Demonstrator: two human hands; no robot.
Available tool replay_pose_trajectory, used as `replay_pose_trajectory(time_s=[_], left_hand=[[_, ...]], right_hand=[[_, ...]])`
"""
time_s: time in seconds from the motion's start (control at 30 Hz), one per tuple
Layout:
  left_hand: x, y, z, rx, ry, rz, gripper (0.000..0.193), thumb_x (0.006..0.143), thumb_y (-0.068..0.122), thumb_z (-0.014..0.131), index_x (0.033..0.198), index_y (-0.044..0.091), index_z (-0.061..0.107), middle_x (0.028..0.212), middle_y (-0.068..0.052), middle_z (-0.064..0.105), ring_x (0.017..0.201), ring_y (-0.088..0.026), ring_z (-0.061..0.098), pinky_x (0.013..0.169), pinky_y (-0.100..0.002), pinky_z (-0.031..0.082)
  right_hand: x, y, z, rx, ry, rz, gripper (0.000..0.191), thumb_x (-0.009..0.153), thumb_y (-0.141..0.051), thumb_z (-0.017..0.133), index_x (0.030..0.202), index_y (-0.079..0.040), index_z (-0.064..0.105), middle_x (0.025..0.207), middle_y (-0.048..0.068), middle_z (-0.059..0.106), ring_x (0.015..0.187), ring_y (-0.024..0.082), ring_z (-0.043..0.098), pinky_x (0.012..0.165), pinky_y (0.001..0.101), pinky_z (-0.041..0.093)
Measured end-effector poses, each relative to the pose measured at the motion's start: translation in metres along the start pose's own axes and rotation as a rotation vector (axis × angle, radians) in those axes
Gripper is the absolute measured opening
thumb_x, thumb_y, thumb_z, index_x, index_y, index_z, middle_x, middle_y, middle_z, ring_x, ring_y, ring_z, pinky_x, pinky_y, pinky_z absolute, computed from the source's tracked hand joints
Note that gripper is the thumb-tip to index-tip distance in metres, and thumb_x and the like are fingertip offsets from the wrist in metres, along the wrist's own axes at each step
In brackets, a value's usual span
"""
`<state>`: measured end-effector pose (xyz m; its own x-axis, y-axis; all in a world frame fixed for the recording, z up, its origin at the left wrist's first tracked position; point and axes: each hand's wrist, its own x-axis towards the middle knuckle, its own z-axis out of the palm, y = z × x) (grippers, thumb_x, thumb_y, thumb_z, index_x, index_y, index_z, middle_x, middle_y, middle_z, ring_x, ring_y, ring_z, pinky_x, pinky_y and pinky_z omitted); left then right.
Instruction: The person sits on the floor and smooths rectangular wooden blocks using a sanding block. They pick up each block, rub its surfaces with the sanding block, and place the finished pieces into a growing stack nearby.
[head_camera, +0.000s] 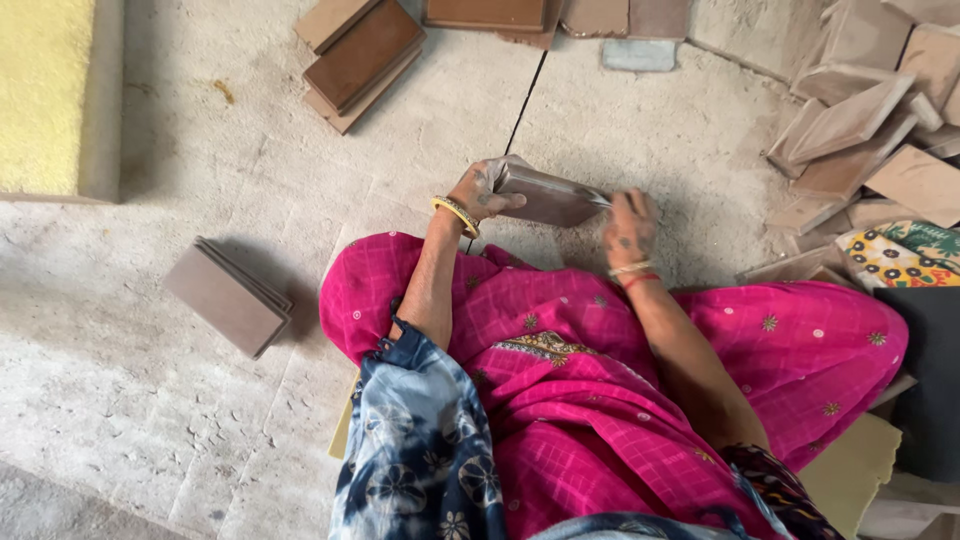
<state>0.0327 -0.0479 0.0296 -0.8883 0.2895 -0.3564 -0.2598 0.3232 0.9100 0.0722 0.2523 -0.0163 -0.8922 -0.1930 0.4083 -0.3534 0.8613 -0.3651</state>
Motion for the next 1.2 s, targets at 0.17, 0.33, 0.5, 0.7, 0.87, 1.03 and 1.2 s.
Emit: replay_pose_trajectory(time_s=[0.17, 0.33, 0.5, 0.7, 0.87, 1.03, 1.2], left_hand=[[0.004, -0.009, -0.005, 0.143, 0.03, 0.256, 0.029, 0.084, 0.013, 0.088, 0.103, 0.001, 0.069, 0.084, -0.005, 0.067, 0.079, -0.016, 0.064, 0.07, -0.036, 0.057], [0.005, -0.011, 0.008, -0.08, 0.025, 0.315, 0.037, 0.08, 0.015, 0.084, 0.114, 0.006, 0.071, 0.1, -0.005, 0.077, 0.091, -0.016, 0.072, 0.082, -0.033, 0.061], [0.014, -0.003, 0.019, 0.178, 0.017, 0.228, 0.037, 0.083, 0.02, 0.085, 0.116, 0.007, 0.072, 0.097, -0.007, 0.077, 0.089, -0.018, 0.073, 0.082, -0.034, 0.061], [0.019, -0.005, 0.024, 0.062, 0.069, 0.272, 0.038, 0.077, 0.02, 0.085, 0.111, 0.009, 0.073, 0.099, -0.005, 0.079, 0.091, -0.017, 0.074, 0.086, -0.035, 0.059], [0.02, -0.016, 0.025, 0.261, 0.045, 0.196, 0.029, 0.081, 0.024, 0.088, 0.1, 0.008, 0.074, 0.093, -0.005, 0.079, 0.086, -0.017, 0.076, 0.086, -0.033, 0.064], [0.011, -0.012, 0.017, 0.071, 0.035, 0.233, 0.035, 0.076, 0.02, 0.085, 0.109, 0.012, 0.074, 0.094, 0.0, 0.078, 0.086, -0.015, 0.075, 0.084, -0.034, 0.06], [0.015, -0.001, 0.016, 0.289, 0.01, 0.135, 0.029, 0.085, 0.025, 0.086, 0.101, 0.005, 0.074, 0.087, -0.01, 0.076, 0.082, -0.021, 0.072, 0.081, -0.038, 0.06]], right_hand=[[-0.015, 0.026, -0.002, 0.272, 0.063, 0.088, 0.014, 0.1, -0.007, 0.064, 0.11, 0.003, 0.063, 0.105, 0.021, 0.061, 0.097, 0.043, 0.06, 0.082, 0.0506, 0.05], [-0.008, 0.023, -0.006, 0.263, 0.164, 0.114, 0.016, 0.103, -0.008, 0.062, 0.117, -0.001, 0.068, 0.109, 0.02, 0.067, 0.099, 0.041, 0.065, 0.085, 0.0499, 0.052], [-0.002, 0.001, -0.01, 0.285, 0.058, 0.031, 0.042, 0.098, 0.0, 0.056, 0.139, -0.003, 0.065, 0.135, 0.022, 0.067, 0.123, 0.04, 0.066, 0.106, 0.0486, 0.053], [0.023, -0.058, 0.006, 0.197, 0.139, -0.072, 0.046, 0.102, 0.006, 0.051, 0.147, -0.002, 0.058, 0.145, 0.024, 0.061, 0.136, 0.042, 0.058, 0.117, 0.0546, 0.044], [0.039, -0.099, 0.041, 0.28, 0.169, -0.219, 0.043, 0.103, 0.006, 0.05, 0.143, -0.006, 0.059, 0.143, 0.017, 0.064, 0.138, 0.034, 0.057, 0.12, 0.0494, 0.046], [0.022, -0.049, 0.036, 0.125, 0.113, -0.216, 0.061, 0.097, 0.019, 0.046, 0.149, -0.01, 0.057, 0.15, 0.015, 0.061, 0.144, 0.032, 0.055, 0.121, 0.0442, 0.04], [0.007, 0.003, -0.002, 0.118, -0.039, -0.049, 0.067, 0.092, 0.015, 0.051, 0.153, -0.01, 0.049, 0.153, 0.017, 0.055, 0.144, 0.033, 0.05, 0.123, 0.0492, 0.039]])
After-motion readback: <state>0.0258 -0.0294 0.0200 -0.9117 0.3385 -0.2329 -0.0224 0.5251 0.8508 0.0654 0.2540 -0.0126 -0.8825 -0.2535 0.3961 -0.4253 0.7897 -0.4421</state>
